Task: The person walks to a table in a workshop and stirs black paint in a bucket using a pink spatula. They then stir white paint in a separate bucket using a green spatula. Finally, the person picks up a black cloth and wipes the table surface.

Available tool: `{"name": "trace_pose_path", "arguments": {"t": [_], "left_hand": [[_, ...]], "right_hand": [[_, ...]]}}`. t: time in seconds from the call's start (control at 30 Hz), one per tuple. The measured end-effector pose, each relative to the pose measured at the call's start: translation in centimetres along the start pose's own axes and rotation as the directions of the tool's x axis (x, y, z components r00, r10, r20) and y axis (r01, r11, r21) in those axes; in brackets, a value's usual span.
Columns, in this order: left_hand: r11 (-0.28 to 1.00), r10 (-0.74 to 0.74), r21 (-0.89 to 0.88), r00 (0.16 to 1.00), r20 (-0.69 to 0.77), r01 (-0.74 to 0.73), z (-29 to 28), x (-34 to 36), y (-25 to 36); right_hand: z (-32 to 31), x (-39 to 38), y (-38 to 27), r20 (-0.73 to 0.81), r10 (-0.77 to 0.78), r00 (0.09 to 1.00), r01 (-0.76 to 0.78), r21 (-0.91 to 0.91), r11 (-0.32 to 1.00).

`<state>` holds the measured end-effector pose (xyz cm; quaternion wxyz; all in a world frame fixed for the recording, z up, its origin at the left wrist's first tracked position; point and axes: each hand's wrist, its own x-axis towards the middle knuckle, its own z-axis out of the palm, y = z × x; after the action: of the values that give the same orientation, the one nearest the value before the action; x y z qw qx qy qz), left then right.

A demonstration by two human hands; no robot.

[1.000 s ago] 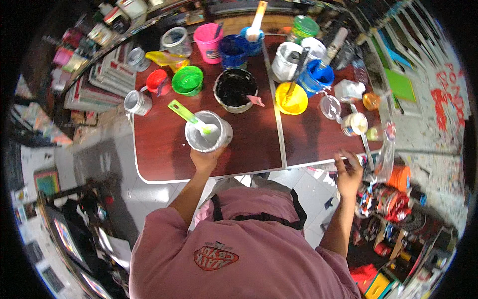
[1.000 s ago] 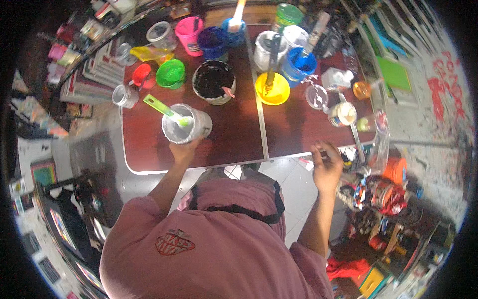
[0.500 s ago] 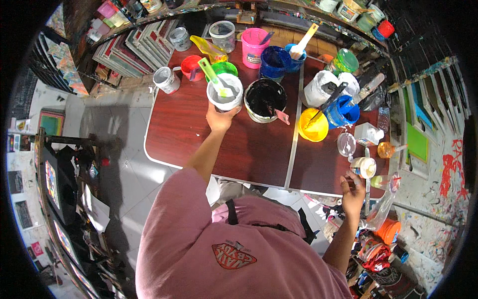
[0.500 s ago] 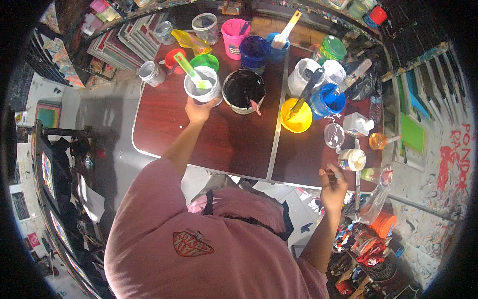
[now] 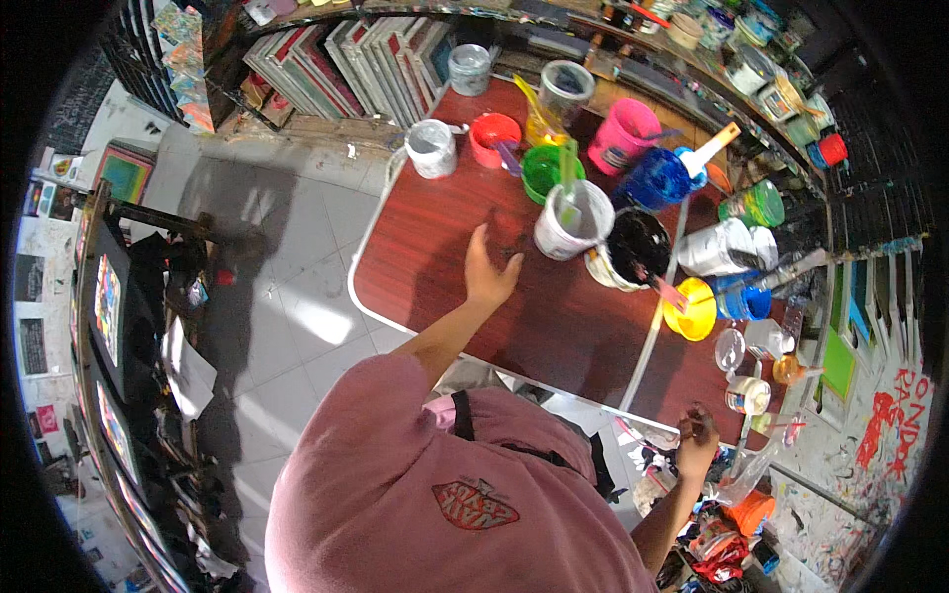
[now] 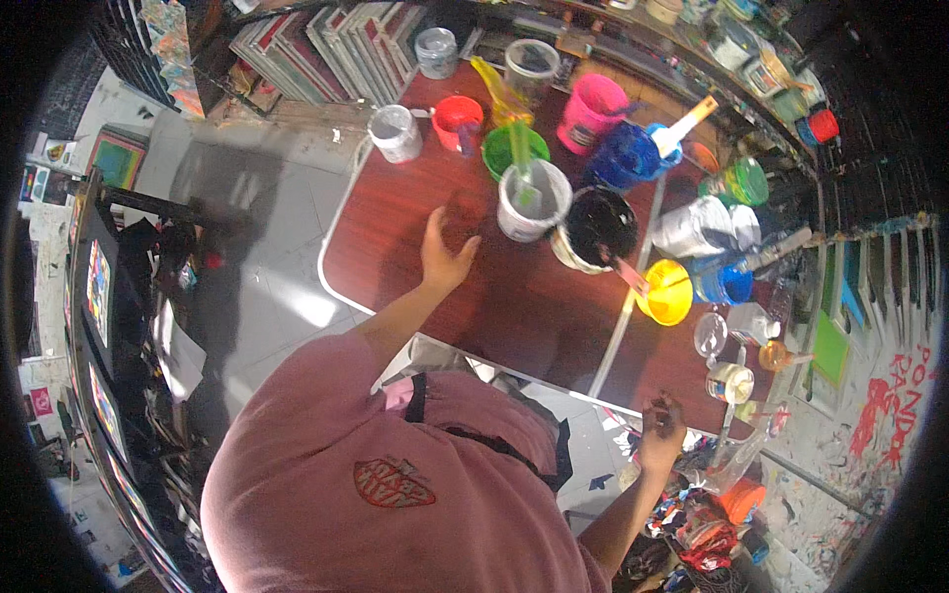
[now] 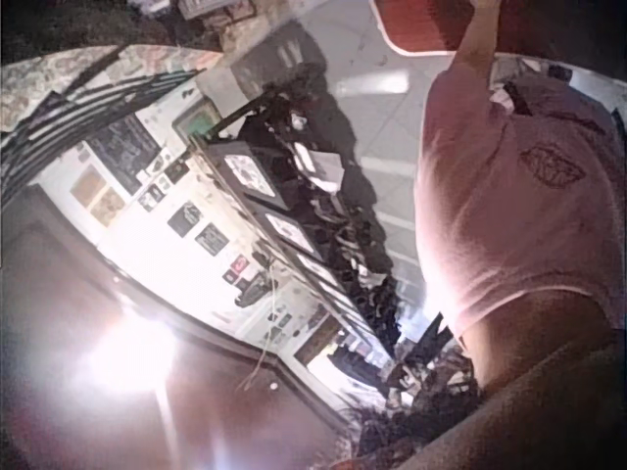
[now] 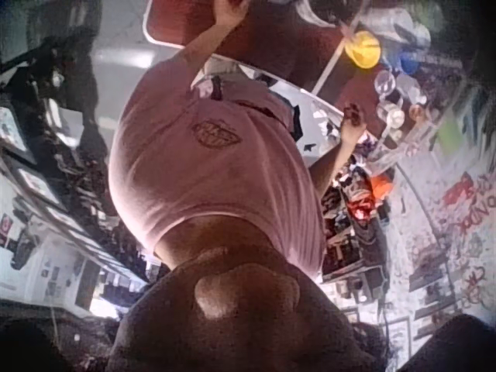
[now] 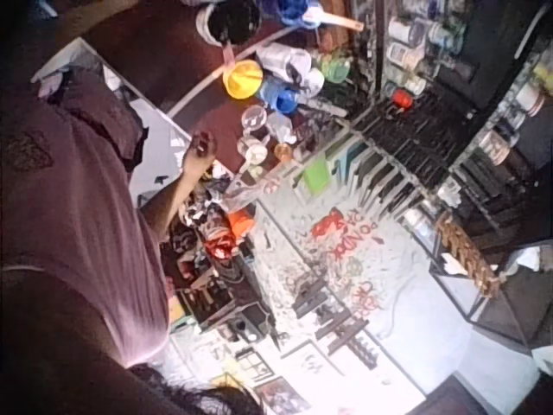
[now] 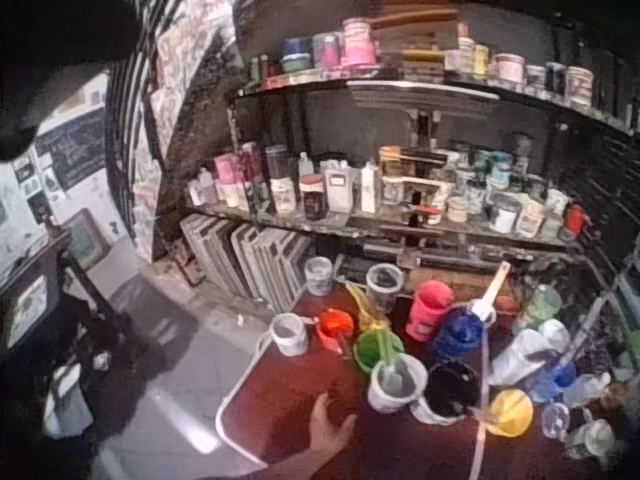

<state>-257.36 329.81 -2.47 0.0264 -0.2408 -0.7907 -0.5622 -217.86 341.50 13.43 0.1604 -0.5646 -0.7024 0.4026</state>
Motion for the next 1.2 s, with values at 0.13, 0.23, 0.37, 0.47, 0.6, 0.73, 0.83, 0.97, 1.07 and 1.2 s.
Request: {"name": "trace_pose_path", "arguments": {"t": [0.13, 0.23, 0.37, 0.47, 0.6, 0.73, 0.83, 0.97, 1.07, 1.2], "left_hand": [[0.965, -0.045, 0.239, 0.967, -0.251, 0.107, -7.0, 6.6, -4.0], [0.947, -0.015, 0.301, 0.954, -0.298, 0.109, -8.3, 11.0, -7.1], [0.927, -0.073, 0.349, 0.978, -0.198, 0.139, -7.7, 14.1, -8.4], [0.874, -0.118, 0.449, 0.977, -0.18, 0.188, -7.1, 14.3, -8.8], [0.864, -0.168, 0.447, 0.969, -0.18, 0.233, -6.1, 14.9, -9.9], [0.872, -0.172, 0.426, 0.967, -0.19, 0.239, -5.7, 15.7, -9.2], [0.877, -0.171, 0.42, 0.969, -0.178, 0.232, -5.6, 16.1, -9.4], [0.884, -0.124, 0.428, 0.977, -0.175, 0.189, -5.4, 16.3, -9.9], [0.894, -0.077, 0.424, 0.982, -0.171, 0.144, -5.4, 16.4, -10.1], [0.91, 0.007, 0.41, 0.986, -0.169, 0.064, -5.6, 16.2, -10.9]], "right_hand": [[5.0, -2.1, -2.8, -0.023, -0.025, 0.999, 0.026, 0.055, 0.998], [8.3, -2.9, -4.6, 0.046, -0.018, 0.999, 0.018, 0.005, 1.0], [11.2, -4.6, -8.0, 0.101, 0.031, 0.994, -0.039, 0.076, 0.996], [11.6, -6.7, -9.3, 0.088, 0.045, 0.995, -0.049, 0.052, 0.997], [11.0, -8.8, -9.7, 0.074, 0.005, 0.997, 0.001, -0.081, 0.997], [11.1, -10.8, -10.2, 0.001, 0.017, 1.0, -0.016, -0.088, 0.996], [10.9, -11.2, -11.3, 0.02, 0.136, 0.991, -0.133, -0.119, 0.984], [10.7, -11.5, -11.2, 0.023, 0.129, 0.991, -0.125, -0.114, 0.986], [10.3, -11.4, -11.0, 0.04, 0.127, 0.991, -0.12, -0.133, 0.984], [10.0, -11.7, -9.9, 0.01, 0.171, 0.985, -0.169, -0.073, 0.983]]}}
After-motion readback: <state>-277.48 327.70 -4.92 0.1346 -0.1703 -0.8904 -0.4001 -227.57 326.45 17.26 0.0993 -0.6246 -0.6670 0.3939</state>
